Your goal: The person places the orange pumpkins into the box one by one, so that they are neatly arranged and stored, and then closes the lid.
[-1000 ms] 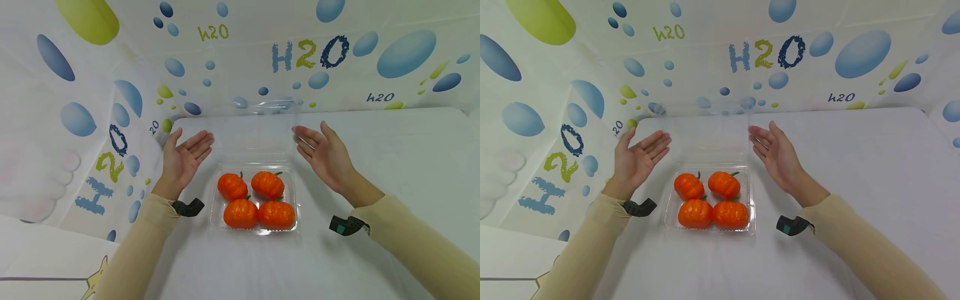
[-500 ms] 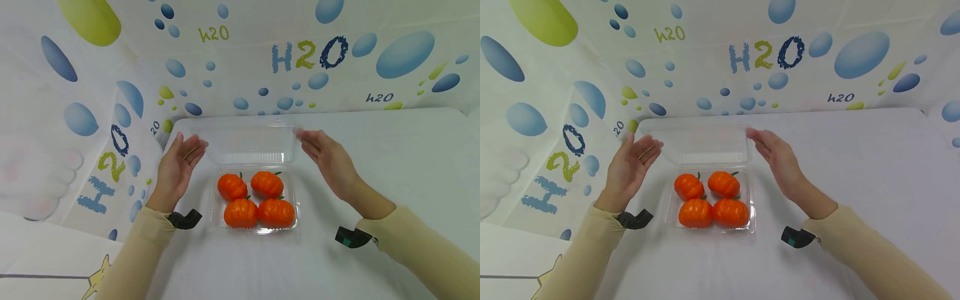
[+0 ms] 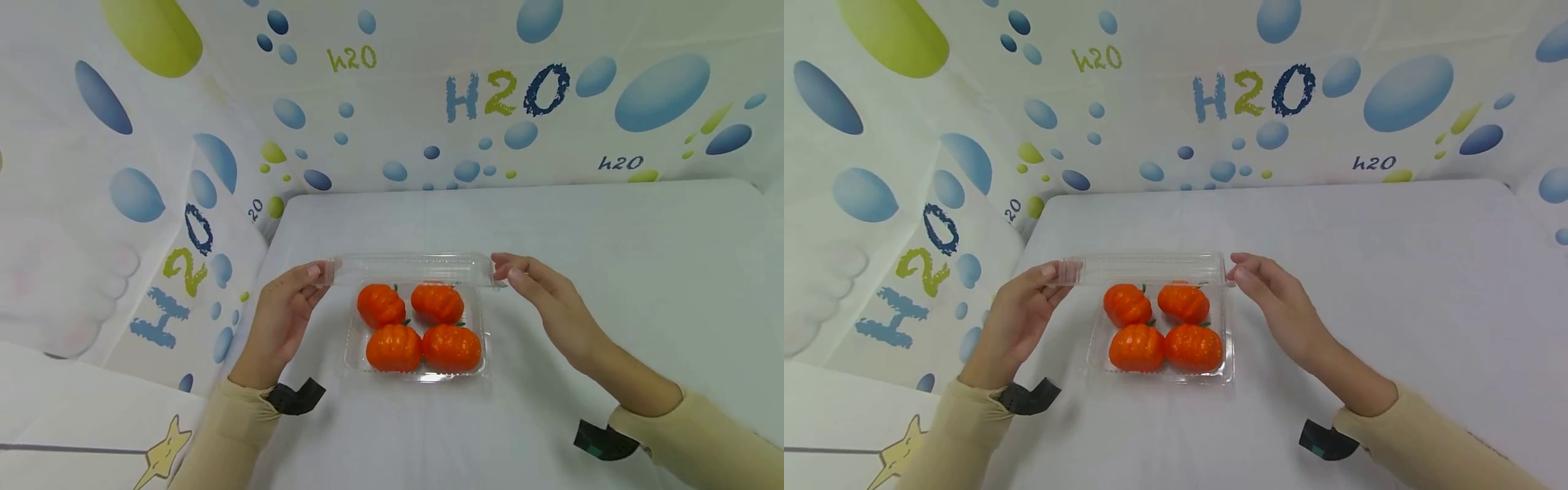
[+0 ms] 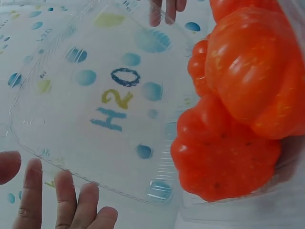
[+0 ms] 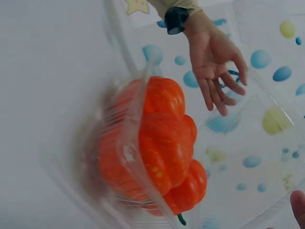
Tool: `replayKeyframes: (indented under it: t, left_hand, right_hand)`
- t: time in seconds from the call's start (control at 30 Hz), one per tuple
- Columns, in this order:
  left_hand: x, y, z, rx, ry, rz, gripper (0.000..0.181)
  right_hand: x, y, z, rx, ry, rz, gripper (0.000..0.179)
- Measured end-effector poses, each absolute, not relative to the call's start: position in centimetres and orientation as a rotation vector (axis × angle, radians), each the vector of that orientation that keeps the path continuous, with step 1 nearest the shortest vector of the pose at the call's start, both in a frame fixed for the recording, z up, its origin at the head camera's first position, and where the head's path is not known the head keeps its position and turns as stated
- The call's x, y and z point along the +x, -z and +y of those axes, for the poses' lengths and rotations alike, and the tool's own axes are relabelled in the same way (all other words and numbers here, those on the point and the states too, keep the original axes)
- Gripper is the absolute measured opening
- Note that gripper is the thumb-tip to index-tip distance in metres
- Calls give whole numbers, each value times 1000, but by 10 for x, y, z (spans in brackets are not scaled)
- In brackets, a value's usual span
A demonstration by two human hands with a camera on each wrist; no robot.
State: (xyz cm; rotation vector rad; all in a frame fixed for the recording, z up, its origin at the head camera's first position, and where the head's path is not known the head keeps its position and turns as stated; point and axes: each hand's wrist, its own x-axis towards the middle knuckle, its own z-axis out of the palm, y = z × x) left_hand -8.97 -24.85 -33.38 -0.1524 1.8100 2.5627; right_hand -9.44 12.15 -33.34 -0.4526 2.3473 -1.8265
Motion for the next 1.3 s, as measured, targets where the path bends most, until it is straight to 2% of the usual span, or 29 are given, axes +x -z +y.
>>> replayKeyframes:
  t: [0.17,0.4,0.6,0.7,0.87,0.93,1.07,1.3]
  left_hand:
    - [-77,341,-254,-129,-2451,1905,26]
    - [-66,351,-265,-31,-2114,2056,56]
    - [-62,361,-276,76,-1972,2024,71]
    - [-61,365,-280,117,-1899,2018,76]
    - [-62,370,-284,130,-1725,2045,81]
    - [-62,372,-285,136,-1671,2041,81]
    - [-60,375,-286,153,-1595,2025,81]
    - [-59,377,-285,120,-1534,2017,77]
  right_hand:
    - [-81,343,123,-496,1765,2400,31]
    - [-66,357,126,-515,1694,2430,21]
    - [-60,368,128,-532,1679,2403,23]
    - [-58,372,129,-527,1670,2382,34]
    - [-54,380,131,-411,1616,2311,59]
    - [-54,385,131,-368,1591,2273,60]
    - [-56,395,131,-339,1557,2194,58]
    - [-58,405,130,-342,1548,2062,43]
